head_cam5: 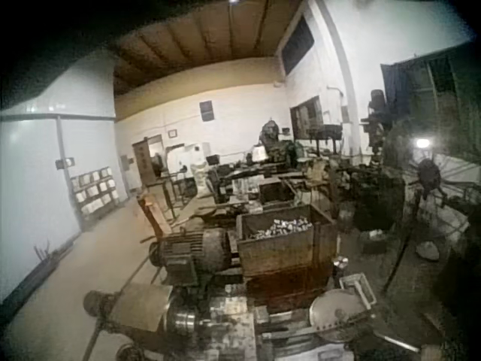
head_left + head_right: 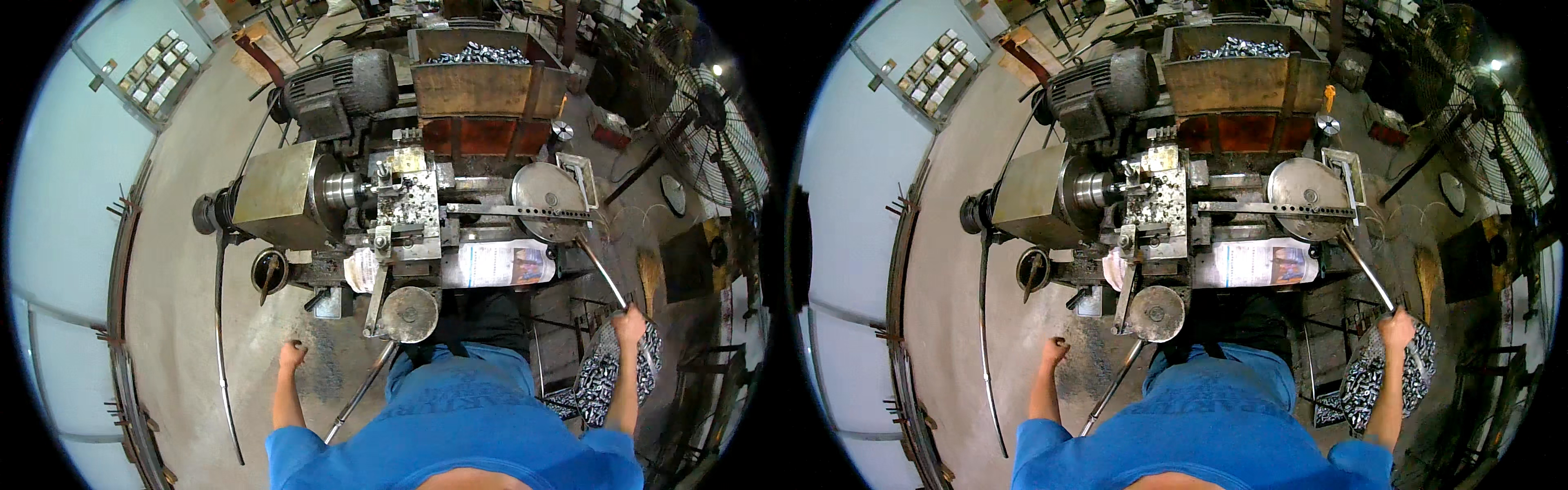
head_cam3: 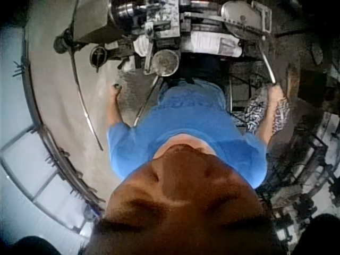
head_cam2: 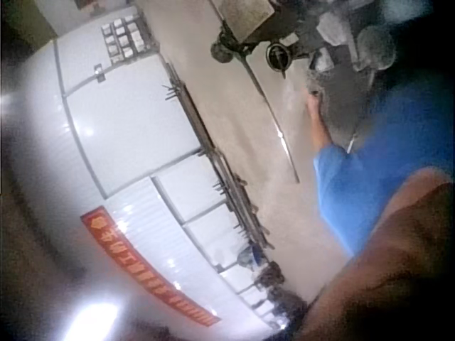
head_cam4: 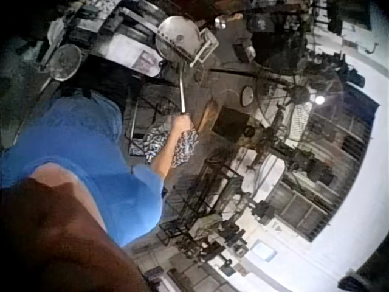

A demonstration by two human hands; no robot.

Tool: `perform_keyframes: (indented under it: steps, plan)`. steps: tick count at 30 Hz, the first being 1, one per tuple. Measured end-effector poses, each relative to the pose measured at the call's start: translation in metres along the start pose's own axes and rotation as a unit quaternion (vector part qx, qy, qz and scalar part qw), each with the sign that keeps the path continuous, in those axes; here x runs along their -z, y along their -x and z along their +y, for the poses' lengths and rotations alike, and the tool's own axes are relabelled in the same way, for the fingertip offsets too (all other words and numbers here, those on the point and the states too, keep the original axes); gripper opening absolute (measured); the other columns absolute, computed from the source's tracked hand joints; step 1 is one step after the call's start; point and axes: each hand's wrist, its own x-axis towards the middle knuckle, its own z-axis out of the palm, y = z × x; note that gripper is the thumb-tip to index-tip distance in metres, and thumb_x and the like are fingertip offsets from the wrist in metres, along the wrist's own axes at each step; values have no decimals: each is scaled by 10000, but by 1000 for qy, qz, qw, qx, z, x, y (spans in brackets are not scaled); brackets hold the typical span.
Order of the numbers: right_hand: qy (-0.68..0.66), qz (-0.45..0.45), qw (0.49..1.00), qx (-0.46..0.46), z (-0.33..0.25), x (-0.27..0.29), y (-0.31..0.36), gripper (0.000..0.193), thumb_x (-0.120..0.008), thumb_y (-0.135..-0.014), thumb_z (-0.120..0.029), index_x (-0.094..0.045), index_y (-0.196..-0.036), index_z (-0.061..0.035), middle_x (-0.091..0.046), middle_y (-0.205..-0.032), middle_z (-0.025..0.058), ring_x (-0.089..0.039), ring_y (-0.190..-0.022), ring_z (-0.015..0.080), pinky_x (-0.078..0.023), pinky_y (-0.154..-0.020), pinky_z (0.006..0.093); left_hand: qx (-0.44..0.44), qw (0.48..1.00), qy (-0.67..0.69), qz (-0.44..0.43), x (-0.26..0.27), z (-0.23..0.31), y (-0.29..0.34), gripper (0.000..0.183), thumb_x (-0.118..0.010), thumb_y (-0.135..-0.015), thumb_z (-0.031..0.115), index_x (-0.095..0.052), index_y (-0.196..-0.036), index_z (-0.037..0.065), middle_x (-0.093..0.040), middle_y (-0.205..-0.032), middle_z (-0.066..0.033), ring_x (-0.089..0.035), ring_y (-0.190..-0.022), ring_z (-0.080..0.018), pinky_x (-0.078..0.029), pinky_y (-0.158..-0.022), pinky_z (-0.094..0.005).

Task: The person operates a manual lathe machine by moving levers to process metal components. They pick up individual metal pieces from a container and place them into a circular bin after processing.

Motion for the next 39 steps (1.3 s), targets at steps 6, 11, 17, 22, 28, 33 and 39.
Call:
perform_keyframes:
  steps: [6,11,17,22,28,33,39]
  plan:
    - [-62,-55,995,-52,-57,38,78,296,-523,-556,-210,-564,-793,-38,-596,-699,237,-583,-668,427,-469,-624,503,-10,996,77,-34,-14,11,21,380,-612,-748,63,-546,-1090,-88,-619,-693,-160,-600,-510,-211,-493,-443,-339]
    - [-67,-82,991,-83,-72,56,88,407,-564,-530,-221,-557,-878,-12,-590,-689,251,-578,-644,427,-469,-630,492,-88,993,72,17,-7,48,-9,362,-622,-741,127,-576,-1053,-51,-638,-733,-174,-615,-514,-197,-501,-525,-317]
    - [-93,-45,994,-41,-67,47,90,405,-545,-566,-232,-571,-905,-12,-586,-668,240,-577,-643,423,-466,-617,488,-126,985,57,103,6,76,-33,382,-643,-737,182,-585,-1067,0,-649,-838,-188,-645,-711,-269,-503,-660,-353]
    - [-47,-69,995,-53,-49,39,54,376,-560,-604,-255,-600,-913,-44,-610,-702,188,-591,-640,383,-469,-596,471,-161,967,-146,130,11,128,-17,469,-638,-751,268,-538,-1158,57,-625,-979,-180,-596,-900,-331,-478,-763,-404]
    - [33,-9,999,11,19,-3,-58,352,-579,-612,-263,-614,-905,-71,-614,-786,145,-605,-725,324,-489,-635,415,-209,934,-248,148,1,151,-11,413,-611,-759,406,-584,-974,55,-631,-893,-173,-610,-824,-334,-489,-683,-426]
    - [101,-22,991,-89,-12,9,-135,330,-519,-729,-233,-582,-1013,-76,-557,-1066,145,-490,-1059,303,-357,-878,516,-55,967,-45,246,-78,161,-23,465,-587,-759,488,-581,-772,24,-632,-779,-200,-625,-744,-357,-495,-653,-447]
    - [88,-18,990,-106,-28,-6,-139,616,-514,-729,-250,-361,-1307,-103,-439,-1263,142,-351,-1229,311,-230,-1003,543,-177,942,-261,112,-23,133,-34,398,-593,-768,397,-519,-997,80,-626,-899,-168,-611,-840,-339,-490,-713,-443]
